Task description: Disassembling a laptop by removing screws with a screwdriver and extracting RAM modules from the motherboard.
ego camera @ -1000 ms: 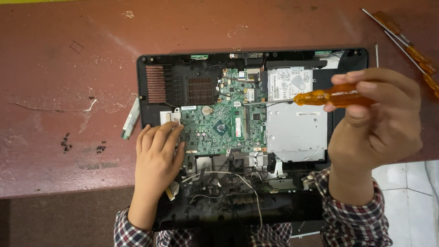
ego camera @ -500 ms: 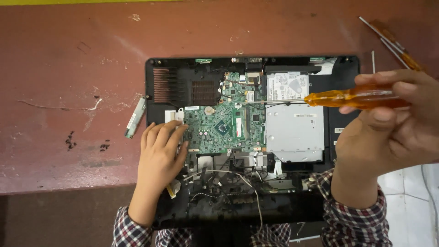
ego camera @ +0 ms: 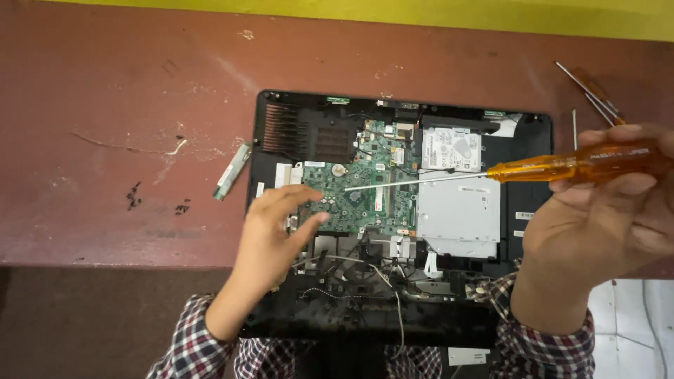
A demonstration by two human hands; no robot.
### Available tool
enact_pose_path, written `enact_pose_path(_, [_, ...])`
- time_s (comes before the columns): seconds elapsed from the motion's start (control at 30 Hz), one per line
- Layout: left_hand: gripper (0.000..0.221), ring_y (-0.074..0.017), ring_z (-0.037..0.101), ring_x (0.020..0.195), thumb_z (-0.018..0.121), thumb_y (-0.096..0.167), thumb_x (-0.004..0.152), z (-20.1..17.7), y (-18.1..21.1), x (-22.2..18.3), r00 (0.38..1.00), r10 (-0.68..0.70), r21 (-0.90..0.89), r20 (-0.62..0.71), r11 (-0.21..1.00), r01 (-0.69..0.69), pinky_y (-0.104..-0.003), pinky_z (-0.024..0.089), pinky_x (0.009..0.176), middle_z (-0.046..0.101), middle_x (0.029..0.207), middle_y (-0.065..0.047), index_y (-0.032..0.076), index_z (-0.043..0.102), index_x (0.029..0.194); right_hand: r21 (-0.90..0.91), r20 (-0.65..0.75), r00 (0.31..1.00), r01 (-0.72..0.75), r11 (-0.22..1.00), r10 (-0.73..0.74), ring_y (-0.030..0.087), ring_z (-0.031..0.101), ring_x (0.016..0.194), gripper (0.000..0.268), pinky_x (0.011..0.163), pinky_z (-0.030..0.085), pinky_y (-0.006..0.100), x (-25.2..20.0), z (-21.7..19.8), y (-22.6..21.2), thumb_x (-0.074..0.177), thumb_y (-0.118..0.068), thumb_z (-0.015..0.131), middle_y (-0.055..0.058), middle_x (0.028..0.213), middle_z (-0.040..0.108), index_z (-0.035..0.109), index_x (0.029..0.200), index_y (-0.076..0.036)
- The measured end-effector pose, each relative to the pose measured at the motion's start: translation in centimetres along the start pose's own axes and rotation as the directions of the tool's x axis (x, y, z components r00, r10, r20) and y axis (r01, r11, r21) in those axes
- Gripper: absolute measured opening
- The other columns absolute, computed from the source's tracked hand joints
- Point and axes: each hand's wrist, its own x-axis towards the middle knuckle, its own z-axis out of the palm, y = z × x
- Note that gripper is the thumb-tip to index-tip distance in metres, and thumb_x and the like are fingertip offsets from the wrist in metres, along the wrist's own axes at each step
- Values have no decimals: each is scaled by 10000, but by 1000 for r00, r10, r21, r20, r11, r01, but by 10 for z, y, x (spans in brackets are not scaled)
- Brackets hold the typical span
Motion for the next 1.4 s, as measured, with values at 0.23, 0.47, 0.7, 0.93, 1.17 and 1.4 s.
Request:
enact_pose_path(0.23, [242, -221, 720, 1091, 803, 236, 873, 11, 6, -2, 995, -17, -125, -98, 992, 4, -390, 565, 989, 783, 1112, -48, 131, 784, 1089, 54, -5, 1000, -8, 999, 8, 334, 601, 1154, 222, 1043, 601, 447, 0, 11, -13, 1255, -242, 484, 197, 1311, 537, 472, 1406, -80])
enact_pose_path(0.47, [85, -203, 746, 1004, 756, 184, 924, 5, 8, -5, 981, 35, -253, -192, 964, -84, -359, 600, 930, 794, 1001, -36, 122, 788, 973, 51, 7, 1000, -16, 999, 15, 301, 576, 1238, 202, 1213, 571, 455, -5, 12, -24, 1271, -238, 456, 181, 1349, 532, 475, 1414, -95])
enact_pose_path(0.7, [50, -183, 738, 1008, 756, 98, 935, -21, -11, -32, 964, 60, -155, -260, 983, -103, -374, 506, 966, 784, 1024, -5, 139, 744, 959, 112, -9, 990, -136, 984, 138, 262, 619, 1346, 272, 1174, 580, 383, -37, -11, 10, 996, -38, 533, 60, 1429, 574, 601, 1141, -258])
enact_pose_path(0.93, [69, -180, 713, 954, 815, 143, 910, -57, -105, -87, 849, -231, -27, -476, 968, 248, -331, 549, 891, 779, 980, -34, 115, 757, 934, -58, 155, 968, -188, 980, 195, 292, 546, 1386, 345, 1292, 473, 434, -52, -17, 29, 1106, 10, 504, 66, 1435, 481, 472, 1346, -235])
enact_pose_path(1.17, [190, -305, 571, 871, 764, 320, 975, -91, -170, -50, 894, -107, 512, -435, 788, 343, -478, 394, 803, 638, 899, -26, 169, 676, 900, -59, 53, 953, -296, 953, 299, 252, 617, 1332, 196, 1201, 530, 362, -64, -9, 27, 1232, -350, 531, 76, 1435, 564, 535, 1368, -208])
enact_pose_path(1.4, [164, -317, 578, 858, 682, 269, 955, -97, -201, 37, 927, 121, 774, -355, 594, 220, -481, 359, 798, 716, 938, -15, 152, 787, 908, -140, -3, 927, -371, 918, 374, 173, 624, 1357, 314, 938, 523, 206, -78, -8, 29, 1202, -457, 575, 8, 1445, 554, 534, 1421, -235])
